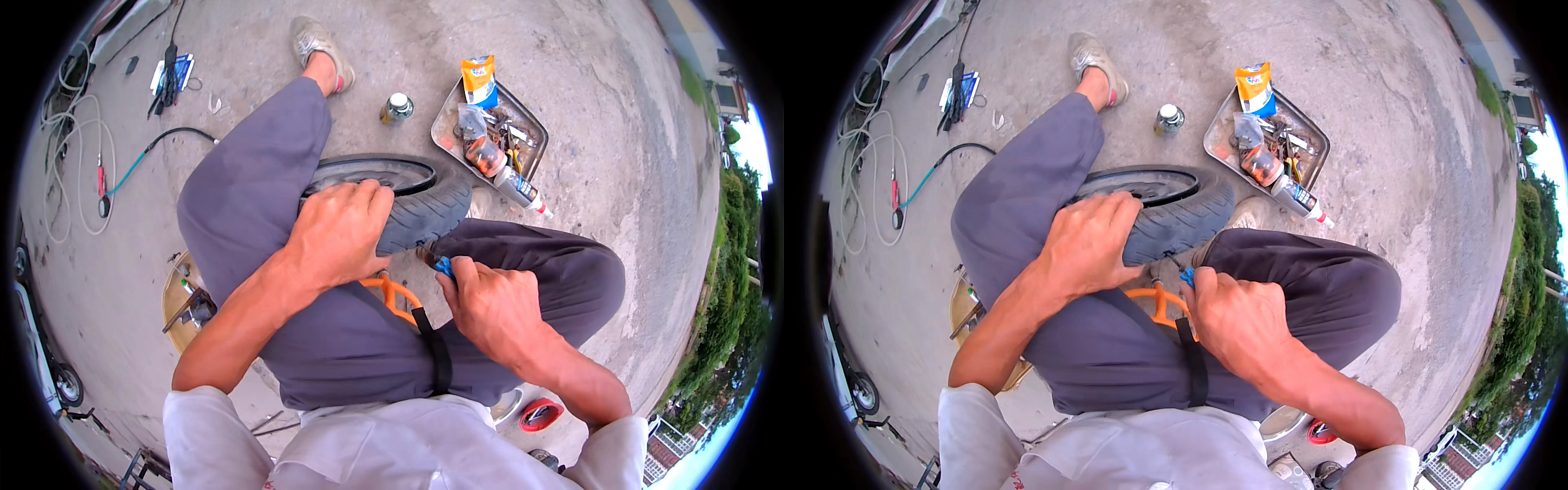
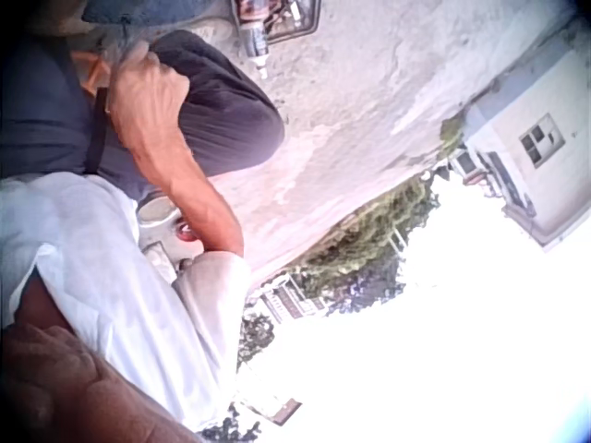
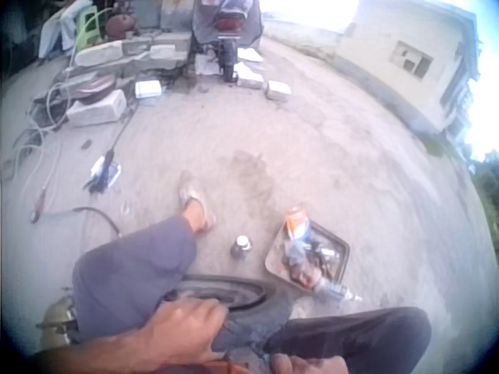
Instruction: The person repairs a small tire by using a tool to apply adhesive and then inserting a repair plug into a puncture in the rubber.
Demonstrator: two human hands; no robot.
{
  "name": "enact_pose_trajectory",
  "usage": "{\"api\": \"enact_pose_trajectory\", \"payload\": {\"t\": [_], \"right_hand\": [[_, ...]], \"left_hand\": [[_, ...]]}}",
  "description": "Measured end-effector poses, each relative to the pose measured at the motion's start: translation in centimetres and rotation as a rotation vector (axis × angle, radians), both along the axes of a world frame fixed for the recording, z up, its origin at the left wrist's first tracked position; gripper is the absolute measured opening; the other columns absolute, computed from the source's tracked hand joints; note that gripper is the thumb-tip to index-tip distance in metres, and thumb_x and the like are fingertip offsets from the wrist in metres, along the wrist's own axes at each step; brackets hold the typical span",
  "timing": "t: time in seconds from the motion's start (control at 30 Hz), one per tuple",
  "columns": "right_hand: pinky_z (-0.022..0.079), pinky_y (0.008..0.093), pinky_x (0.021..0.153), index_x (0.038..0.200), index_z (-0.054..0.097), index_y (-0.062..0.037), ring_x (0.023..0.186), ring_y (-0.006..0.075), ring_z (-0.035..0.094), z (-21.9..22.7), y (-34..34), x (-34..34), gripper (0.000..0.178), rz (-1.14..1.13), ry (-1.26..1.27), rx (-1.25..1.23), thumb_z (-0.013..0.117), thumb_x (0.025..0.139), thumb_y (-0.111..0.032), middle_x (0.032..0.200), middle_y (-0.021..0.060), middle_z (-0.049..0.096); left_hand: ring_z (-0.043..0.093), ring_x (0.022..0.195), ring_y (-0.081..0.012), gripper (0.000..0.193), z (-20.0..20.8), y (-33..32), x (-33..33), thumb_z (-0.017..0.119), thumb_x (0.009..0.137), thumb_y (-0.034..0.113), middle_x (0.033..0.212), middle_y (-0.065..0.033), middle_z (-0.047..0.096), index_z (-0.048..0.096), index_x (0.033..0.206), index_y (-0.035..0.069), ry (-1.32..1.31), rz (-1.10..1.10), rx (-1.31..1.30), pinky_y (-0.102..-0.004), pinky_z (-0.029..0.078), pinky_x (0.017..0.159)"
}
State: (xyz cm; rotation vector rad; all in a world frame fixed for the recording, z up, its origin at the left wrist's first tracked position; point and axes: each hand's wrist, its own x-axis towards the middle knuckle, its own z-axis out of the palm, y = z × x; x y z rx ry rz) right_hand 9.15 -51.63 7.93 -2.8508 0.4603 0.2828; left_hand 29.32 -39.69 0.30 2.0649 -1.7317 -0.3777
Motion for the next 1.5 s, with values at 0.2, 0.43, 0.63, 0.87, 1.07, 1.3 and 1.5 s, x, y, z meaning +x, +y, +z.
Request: {"api": "enact_pose_trajectory", "payload": {"t": [0.2, 0.43, 0.63, 0.87, 1.07, 1.3, 1.5], "right_hand": [[0.05, 0.0494, 0.055, 0.085, 0.061, 0.0028, 0.06, 0.0413, 0.066, -1.8, -1.1, 2.6, 0.039, -0.244, 0.085, 0.338, 0.06, 0.103, -0.032, 0.062, 0.0207, 0.064], [0.051, 0.053, 0.058, 0.087, 0.063, 0.0036, 0.059, 0.0459, 0.064, 0.2, -0.4, 0.2, 0.032, -0.369, 0.108, 0.439, 0.062, 0.101, -0.025, 0.062, 0.0239, 0.063], [0.049, 0.0449, 0.046, 0.081, 0.058, -0.0027, 0.051, 0.0354, 0.066, -1.9, 0.2, 1.2, 0.033, -0.139, -0.069, 0.116, 0.065, 0.101, -0.028, 0.061, 0.0168, 0.066], [0.048, 0.0449, 0.046, 0.081, 0.058, -0.0037, 0.052, 0.0353, 0.066, -0.9, 0.5, 0.0, 0.031, -0.192, -0.053, 0.128, 0.066, 0.1, -0.027, 0.061, 0.0156, 0.065], [0.05, 0.0484, 0.051, 0.083, 0.064, -0.0014, 0.054, 0.0412, 0.066, -1.3, -0.3, 0.8, 0.033, -0.275, -0.09, 0.28, 0.063, 0.101, -0.029, 0.06, 0.0212, 0.064], [0.047, 0.048, 0.048, 0.082, 0.062, -0.0025, 0.051, 0.0392, 0.063, -1.5, 0.7, 0.4, 0.031, -0.265, -0.13, 0.178, 0.067, 0.099, -0.028, 0.056, 0.0178, 0.061], [0.047, 0.0457, 0.046, 0.082, 0.061, -0.0015, 0.05, 0.0372, 0.064, -1.5, 0.2, 0.3, 0.032, -0.248, -0.137, 0.222, 0.067, 0.099, -0.028, 0.057, 0.0166, 0.063]], "left_hand": [[0.071, 0.101, -0.0365, 0.074, 0.5, -0.4, 0.5, 0.095, 0.055, 0.025, 0.115, -0.0196, 0.07, 0.061, 0.116, 0.0, 0.034, 0.025, 0.055, -0.043, 0.059, 0.087], [0.071, 0.099, -0.0359, 0.071, 0.3, -0.3, 0.0, 0.094, 0.057, 0.025, 0.112, -0.0185, 0.07, 0.062, 0.116, 0.0, 0.014, 0.007, 0.008, -0.0431, 0.059, 0.083], [0.072, 0.087, -0.0321, 0.06, 0.6, -0.6, 0.3, 0.094, 0.058, 0.029, 0.098, -0.0141, 0.069, 0.061, 0.101, 0.002, -0.032, 0.034, -0.083, -0.0407, 0.059, 0.073], [0.073, 0.097, -0.0344, 0.068, 0.6, -0.7, -0.4, 0.092, 0.058, 0.022, 0.109, -0.017, 0.072, 0.063, 0.116, 0.001, -0.01, 0.027, -0.019, -0.043, 0.059, 0.078], [0.073, 0.095, -0.035, 0.067, 1.5, -1.0, 0.3, 0.091, 0.058, 0.023, 0.109, -0.0168, 0.073, 0.064, 0.116, 0.004, -0.018, 0.051, 0.04, -0.0429, 0.059, 0.078], [0.073, 0.094, -0.0354, 0.068, 0.7, -1.0, 0.0, 0.091, 0.058, 0.025, 0.108, -0.0158, 0.074, 0.064, 0.117, 0.004, -0.055, 0.051, -0.047, -0.0434, 0.058, 0.076], [0.073, 0.095, -0.036, 0.066, 1.2, -1.1, 0.5, 0.091, 0.057, 0.023, 0.108, -0.0162, 0.074, 0.066, 0.115, 0.003, -0.014, 0.081, 0.029, -0.0429, 0.058, 0.077]]}}
